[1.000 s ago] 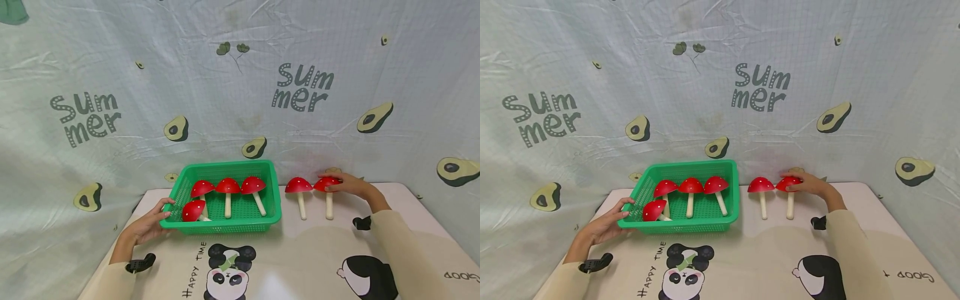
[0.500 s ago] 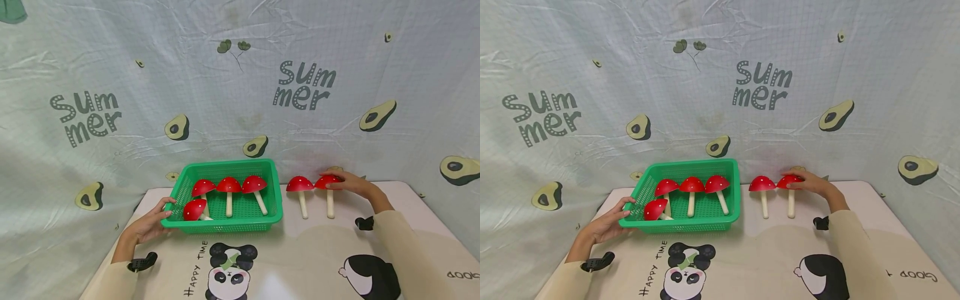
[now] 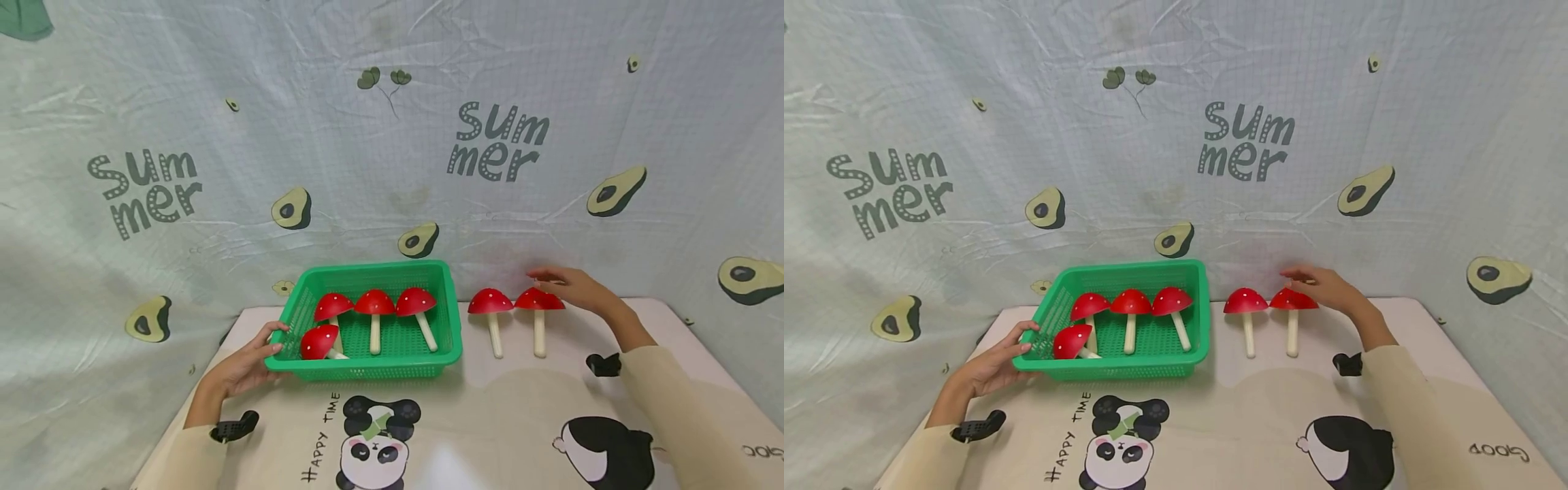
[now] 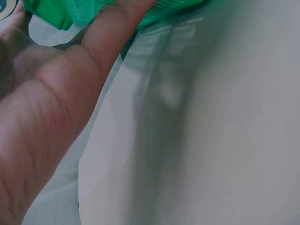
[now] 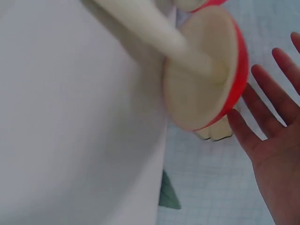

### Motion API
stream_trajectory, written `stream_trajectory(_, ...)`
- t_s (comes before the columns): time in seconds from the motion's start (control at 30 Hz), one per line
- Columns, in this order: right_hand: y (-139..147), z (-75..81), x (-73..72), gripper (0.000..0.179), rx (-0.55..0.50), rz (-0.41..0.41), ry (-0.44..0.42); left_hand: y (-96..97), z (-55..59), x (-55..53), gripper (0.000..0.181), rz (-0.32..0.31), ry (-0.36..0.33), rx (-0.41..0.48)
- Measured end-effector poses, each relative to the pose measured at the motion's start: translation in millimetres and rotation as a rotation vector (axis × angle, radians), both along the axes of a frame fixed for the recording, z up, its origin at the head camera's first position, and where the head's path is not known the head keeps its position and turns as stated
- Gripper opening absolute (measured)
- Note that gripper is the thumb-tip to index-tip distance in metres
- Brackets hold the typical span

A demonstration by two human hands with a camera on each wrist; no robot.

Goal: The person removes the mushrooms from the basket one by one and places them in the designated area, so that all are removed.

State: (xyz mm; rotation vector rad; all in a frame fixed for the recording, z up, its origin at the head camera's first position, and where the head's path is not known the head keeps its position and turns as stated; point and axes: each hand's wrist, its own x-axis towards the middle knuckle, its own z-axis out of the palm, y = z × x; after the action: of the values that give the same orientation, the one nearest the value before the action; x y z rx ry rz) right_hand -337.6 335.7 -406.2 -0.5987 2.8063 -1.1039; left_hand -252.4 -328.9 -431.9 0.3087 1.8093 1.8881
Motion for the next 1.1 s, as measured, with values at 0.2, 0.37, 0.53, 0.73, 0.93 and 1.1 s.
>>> stream_trajectory(0.2,-10.8,19.3,10.1,0.042,-0.017,0.054,0.083,3.0,-0.5,-2.8,0.033,-0.002,0.007,0.005)
stream_trajectory(0.37,-28.2,29.5,13.6,0.038,-0.034,0.116,0.133,2.6,1.2,-3.3,0.033,-0.011,0.019,0.010)
stream_trajectory(0.53,-45.7,33.4,19.2,0.034,-0.016,0.176,0.197,2.0,-0.5,-4.4,0.033,-0.012,0.018,0.000)
stream_trajectory(0.73,-63.1,35.4,26.9,0.033,-0.034,0.257,0.246,3.0,-0.9,-4.0,0.033,-0.009,0.014,0.006)
stream_trajectory(0.93,-83.4,35.1,35.0,0.032,-0.020,0.329,0.289,2.7,-0.1,-0.8,0.033,-0.001,0.007,-0.002)
stream_trajectory(1.1,-97.1,36.8,42.5,0.031,-0.016,0.367,0.311,2.4,-0.3,0.8,0.033,0.000,0.007,-0.002)
